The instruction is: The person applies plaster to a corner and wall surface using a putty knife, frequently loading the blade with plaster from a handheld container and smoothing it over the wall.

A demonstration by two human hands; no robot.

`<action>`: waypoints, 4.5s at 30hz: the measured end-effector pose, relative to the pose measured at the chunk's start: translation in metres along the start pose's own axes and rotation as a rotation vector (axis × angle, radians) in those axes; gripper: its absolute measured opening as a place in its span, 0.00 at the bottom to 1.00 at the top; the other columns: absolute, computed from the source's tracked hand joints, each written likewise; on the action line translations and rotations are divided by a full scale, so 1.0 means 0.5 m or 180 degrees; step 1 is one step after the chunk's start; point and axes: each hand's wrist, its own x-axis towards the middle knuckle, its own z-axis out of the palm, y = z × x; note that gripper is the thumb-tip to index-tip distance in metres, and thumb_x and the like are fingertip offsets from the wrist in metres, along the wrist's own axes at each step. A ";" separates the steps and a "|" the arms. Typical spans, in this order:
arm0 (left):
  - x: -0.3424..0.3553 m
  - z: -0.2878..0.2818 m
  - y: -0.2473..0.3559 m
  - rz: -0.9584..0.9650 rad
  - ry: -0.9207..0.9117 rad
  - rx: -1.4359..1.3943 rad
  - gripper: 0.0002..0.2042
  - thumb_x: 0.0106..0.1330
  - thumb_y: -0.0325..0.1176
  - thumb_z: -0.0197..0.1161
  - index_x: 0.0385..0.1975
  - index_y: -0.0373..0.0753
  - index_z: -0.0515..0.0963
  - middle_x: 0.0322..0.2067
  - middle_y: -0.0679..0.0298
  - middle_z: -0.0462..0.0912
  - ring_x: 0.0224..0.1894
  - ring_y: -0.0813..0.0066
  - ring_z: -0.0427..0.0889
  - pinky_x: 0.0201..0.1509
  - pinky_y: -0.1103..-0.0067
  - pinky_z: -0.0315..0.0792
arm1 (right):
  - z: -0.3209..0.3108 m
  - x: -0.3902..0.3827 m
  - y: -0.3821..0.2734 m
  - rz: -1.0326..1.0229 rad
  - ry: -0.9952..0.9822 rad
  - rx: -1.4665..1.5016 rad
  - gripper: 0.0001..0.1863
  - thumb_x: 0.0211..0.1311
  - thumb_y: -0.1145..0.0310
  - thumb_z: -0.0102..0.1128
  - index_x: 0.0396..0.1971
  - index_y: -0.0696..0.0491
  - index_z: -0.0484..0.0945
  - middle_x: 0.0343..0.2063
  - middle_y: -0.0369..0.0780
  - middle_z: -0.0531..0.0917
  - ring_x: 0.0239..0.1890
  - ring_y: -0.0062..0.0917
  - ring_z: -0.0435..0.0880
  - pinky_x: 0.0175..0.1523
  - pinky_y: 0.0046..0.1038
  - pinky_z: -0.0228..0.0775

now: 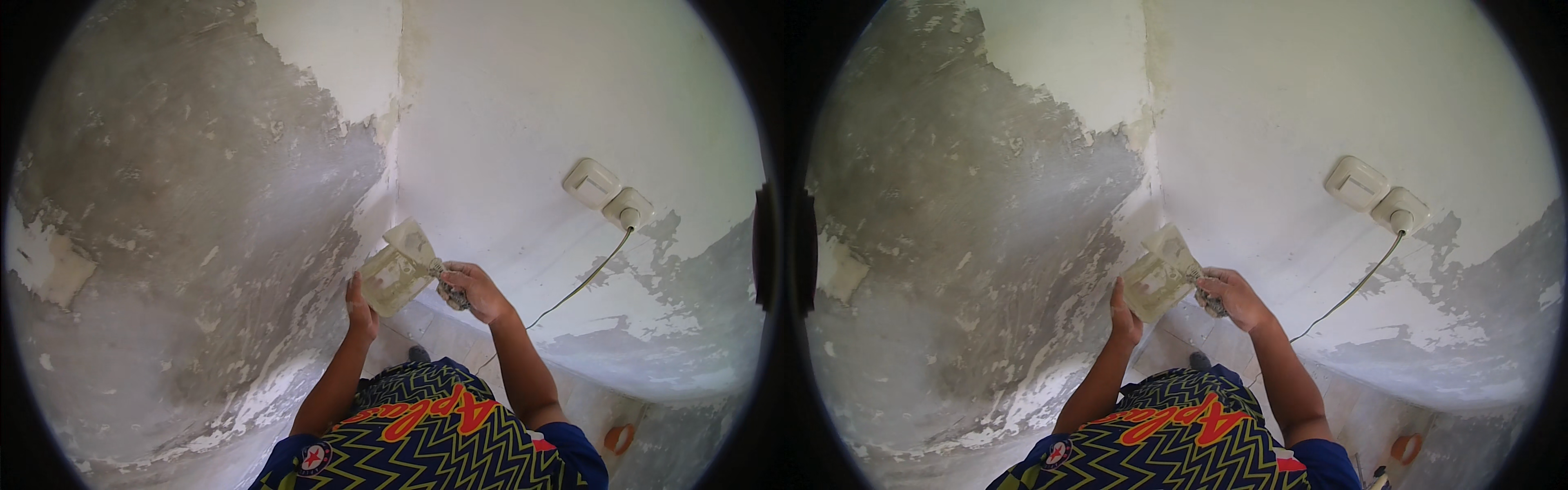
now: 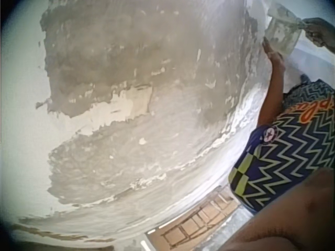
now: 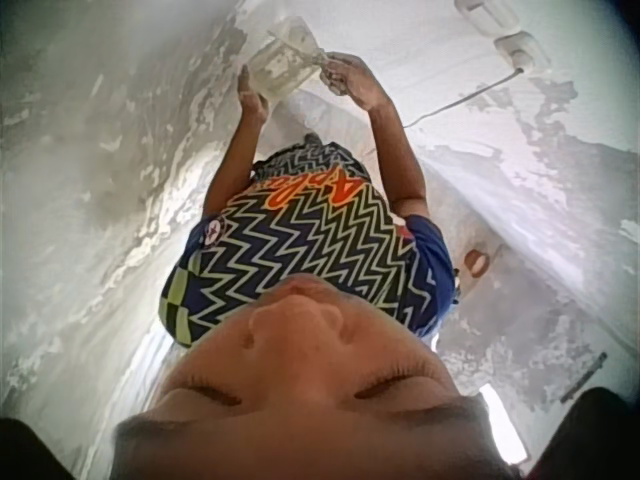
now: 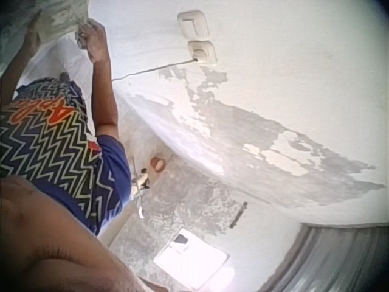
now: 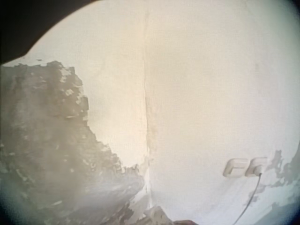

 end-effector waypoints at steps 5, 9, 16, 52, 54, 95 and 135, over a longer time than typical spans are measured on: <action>0.018 0.004 0.009 -0.0256 -0.0023 -0.0219 0.27 0.76 0.54 0.58 0.63 0.39 0.71 0.56 0.62 0.80 0.57 0.67 0.79 0.65 0.68 0.72 | 0.002 0.000 -0.047 -0.0122 -0.0029 -0.0322 0.11 0.74 0.68 0.55 0.48 0.59 0.78 0.26 0.34 0.80 0.25 0.14 0.76 0.30 0.20 0.68; 0.019 0.032 0.020 -0.0310 -0.0008 -0.0309 0.28 0.75 0.55 0.58 0.65 0.39 0.71 0.58 0.63 0.79 0.59 0.68 0.78 0.65 0.68 0.71 | 0.004 -0.009 -0.032 -0.0117 0.0138 -0.0406 0.11 0.74 0.68 0.55 0.47 0.59 0.77 0.25 0.34 0.79 0.23 0.14 0.73 0.28 0.20 0.66; 0.033 0.028 0.020 -0.0262 -0.0289 -0.0306 0.30 0.77 0.56 0.54 0.68 0.39 0.68 0.64 0.63 0.76 0.65 0.68 0.75 0.69 0.69 0.68 | 0.039 -0.023 -0.008 -0.0289 0.0472 -0.1192 0.11 0.75 0.70 0.53 0.47 0.61 0.78 0.24 0.34 0.78 0.19 0.13 0.70 0.24 0.20 0.64; 0.101 0.046 -0.020 -0.0271 -0.0256 -0.0715 0.27 0.68 0.39 0.62 0.67 0.49 0.67 0.64 0.64 0.74 0.67 0.65 0.73 0.69 0.61 0.68 | -0.037 0.023 -0.055 -0.0888 0.0684 -0.5101 0.21 0.61 0.66 0.64 0.50 0.56 0.69 0.27 0.49 0.84 0.32 0.49 0.85 0.39 0.47 0.77; 0.097 0.060 -0.009 -0.0198 -0.0275 -0.0735 0.26 0.69 0.40 0.61 0.67 0.45 0.68 0.64 0.63 0.75 0.67 0.64 0.73 0.70 0.63 0.67 | -0.035 0.022 -0.061 -0.0709 0.0591 -0.5233 0.22 0.61 0.66 0.64 0.52 0.55 0.67 0.27 0.49 0.84 0.33 0.50 0.85 0.40 0.48 0.77; -0.003 0.191 0.099 0.2200 -0.0657 0.1490 0.17 0.71 0.34 0.50 0.56 0.34 0.71 0.56 0.58 0.71 0.63 0.67 0.68 0.72 0.72 0.56 | 0.155 -0.088 -0.225 -0.1407 0.0240 -0.6557 0.09 0.59 0.67 0.64 0.37 0.54 0.83 0.26 0.41 0.82 0.25 0.36 0.86 0.27 0.39 0.74; 0.012 0.162 0.053 0.1377 0.0055 0.0459 0.19 0.76 0.41 0.53 0.60 0.38 0.69 0.58 0.61 0.72 0.62 0.68 0.70 0.71 0.71 0.61 | 0.124 -0.081 -0.047 -0.2807 0.1557 -0.5193 0.19 0.55 0.71 0.71 0.49 0.56 0.83 0.36 0.42 0.84 0.31 0.33 0.86 0.33 0.33 0.79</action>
